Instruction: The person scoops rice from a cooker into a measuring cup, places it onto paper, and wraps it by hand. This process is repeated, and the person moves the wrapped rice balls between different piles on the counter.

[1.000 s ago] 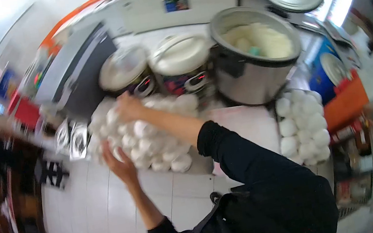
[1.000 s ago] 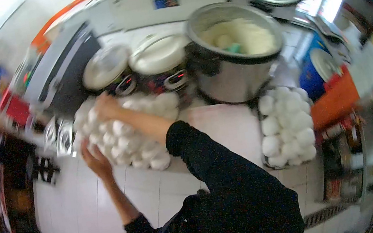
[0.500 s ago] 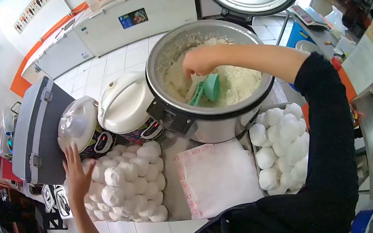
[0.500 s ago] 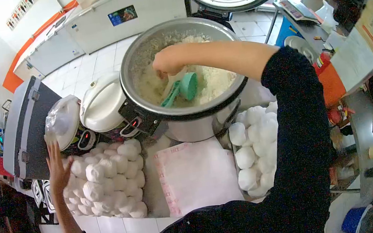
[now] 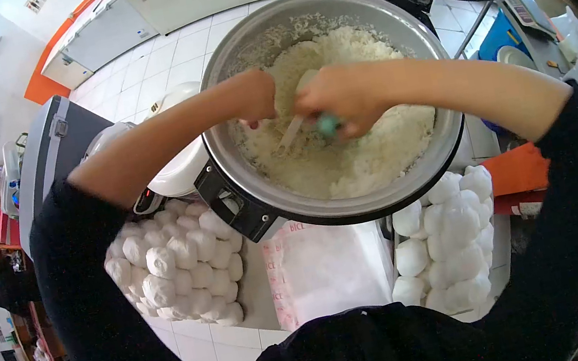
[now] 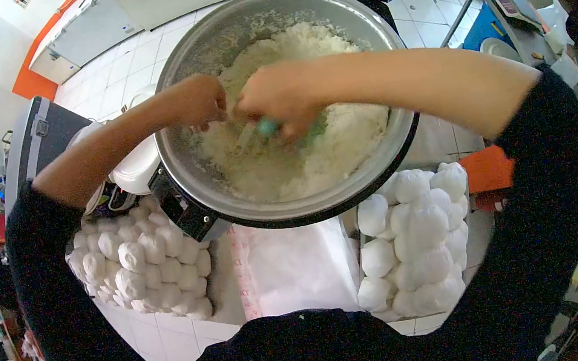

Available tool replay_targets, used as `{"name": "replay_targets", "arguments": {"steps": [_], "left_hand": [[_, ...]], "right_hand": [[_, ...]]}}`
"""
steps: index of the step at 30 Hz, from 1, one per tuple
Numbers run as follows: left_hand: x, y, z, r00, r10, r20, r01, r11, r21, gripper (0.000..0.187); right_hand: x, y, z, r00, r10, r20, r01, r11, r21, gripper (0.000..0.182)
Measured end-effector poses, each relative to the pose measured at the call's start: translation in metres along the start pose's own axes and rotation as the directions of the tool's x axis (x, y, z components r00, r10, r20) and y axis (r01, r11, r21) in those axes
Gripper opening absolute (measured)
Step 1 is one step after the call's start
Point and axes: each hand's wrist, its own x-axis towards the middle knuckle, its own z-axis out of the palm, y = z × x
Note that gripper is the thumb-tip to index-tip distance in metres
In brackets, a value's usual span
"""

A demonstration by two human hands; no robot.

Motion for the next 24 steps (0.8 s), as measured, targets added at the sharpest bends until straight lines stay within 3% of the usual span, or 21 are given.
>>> {"name": "replay_targets", "arguments": {"steps": [2,3,4,5,7,8,10,11,13,15,16,17,18,19,20,21,22,24], "left_hand": [[0.089,-0.037,0.038,0.955,0.266,0.132,-0.292,0.920,0.262,0.028],[0.083,-0.023,0.033,0.956,0.263,0.130,-0.289,0.920,0.264,0.028],[0.066,0.005,0.028,0.979,0.169,0.114,-0.190,0.956,0.221,0.028],[0.060,0.023,0.024,0.992,0.072,0.100,-0.089,0.980,0.179,0.029],[0.078,0.031,0.032,0.994,0.005,0.105,-0.024,0.983,0.180,0.030],[0.088,0.030,0.034,0.992,-0.064,0.106,0.045,0.983,0.179,0.031],[0.098,0.027,0.030,0.988,-0.081,0.129,0.052,0.977,0.209,0.031],[0.104,0.024,0.024,0.983,-0.095,0.154,0.057,0.971,0.234,0.030],[0.088,0.008,-0.005,0.968,0.242,0.070,-0.245,0.845,0.475,0.047],[0.019,0.005,-0.041,0.983,0.159,-0.090,-0.127,0.949,0.288,0.047],[-0.012,0.007,-0.055,0.992,-0.023,-0.121,0.059,0.952,0.299,0.048],[-0.032,-0.016,-0.055,0.954,0.039,-0.296,0.033,0.971,0.236,0.047],[-0.063,-0.020,-0.058,0.912,0.249,-0.326,-0.001,0.795,0.606,0.046],[-0.103,-0.012,-0.048,0.818,-0.054,-0.572,-0.019,0.993,-0.121,0.041],[-0.132,-0.009,-0.036,0.767,-0.155,-0.622,-0.090,0.934,-0.344,0.040],[-0.156,-0.009,-0.021,0.720,-0.266,-0.641,-0.176,0.823,-0.540,0.039],[-0.178,-0.009,-0.003,0.694,-0.340,-0.635,-0.217,0.742,-0.635,0.021],[-0.211,-0.016,0.042,0.613,-0.455,-0.646,-0.352,0.575,-0.739,0.021]], "right_hand": [[-0.027,0.007,-0.027,0.998,0.015,-0.056,-0.016,1.000,-0.007,0.034],[-0.036,0.010,-0.036,0.985,0.164,-0.059,-0.169,0.980,-0.106,0.036],[-0.041,0.013,-0.039,0.948,0.308,-0.076,-0.317,0.928,-0.196,0.038],[-0.043,0.018,-0.037,0.948,0.308,-0.079,-0.318,0.928,-0.195,0.038],[-0.039,0.024,-0.026,0.883,0.467,-0.042,-0.420,0.748,-0.514,0.032],[-0.034,0.024,-0.019,0.882,0.470,-0.048,-0.425,0.745,-0.514,0.032],[-0.017,0.019,-0.006,0.768,0.636,-0.072,-0.506,0.534,-0.677,0.021],[-0.012,0.022,-0.002,0.767,0.637,-0.075,-0.508,0.533,-0.677,0.021],[-0.001,0.031,0.010,0.798,0.591,0.116,-0.401,0.665,-0.630,0.013],[0.004,0.040,0.014,0.801,0.568,0.187,-0.343,0.693,-0.634,0.011],[0.007,0.045,0.014,0.799,0.546,0.252,-0.288,0.716,-0.636,0.009],[0.009,0.054,0.012,0.801,0.542,0.254,-0.283,0.718,-0.636,0.009],[0.011,0.066,0.008,0.909,0.397,0.126,-0.224,0.722,-0.655,0.012],[0.017,0.075,0.006,0.974,0.227,0.001,-0.165,0.715,-0.680,0.015],[0.027,0.078,0.007,0.975,0.224,0.008,-0.160,0.718,-0.677,0.015],[0.040,0.078,0.012,0.966,0.194,-0.171,-0.258,0.667,-0.699,0.019],[0.048,0.081,0.019,0.926,0.152,-0.345,-0.362,0.615,-0.700,0.023],[0.054,0.083,0.032,0.939,0.150,-0.308,-0.331,0.627,-0.705,0.028]]}}
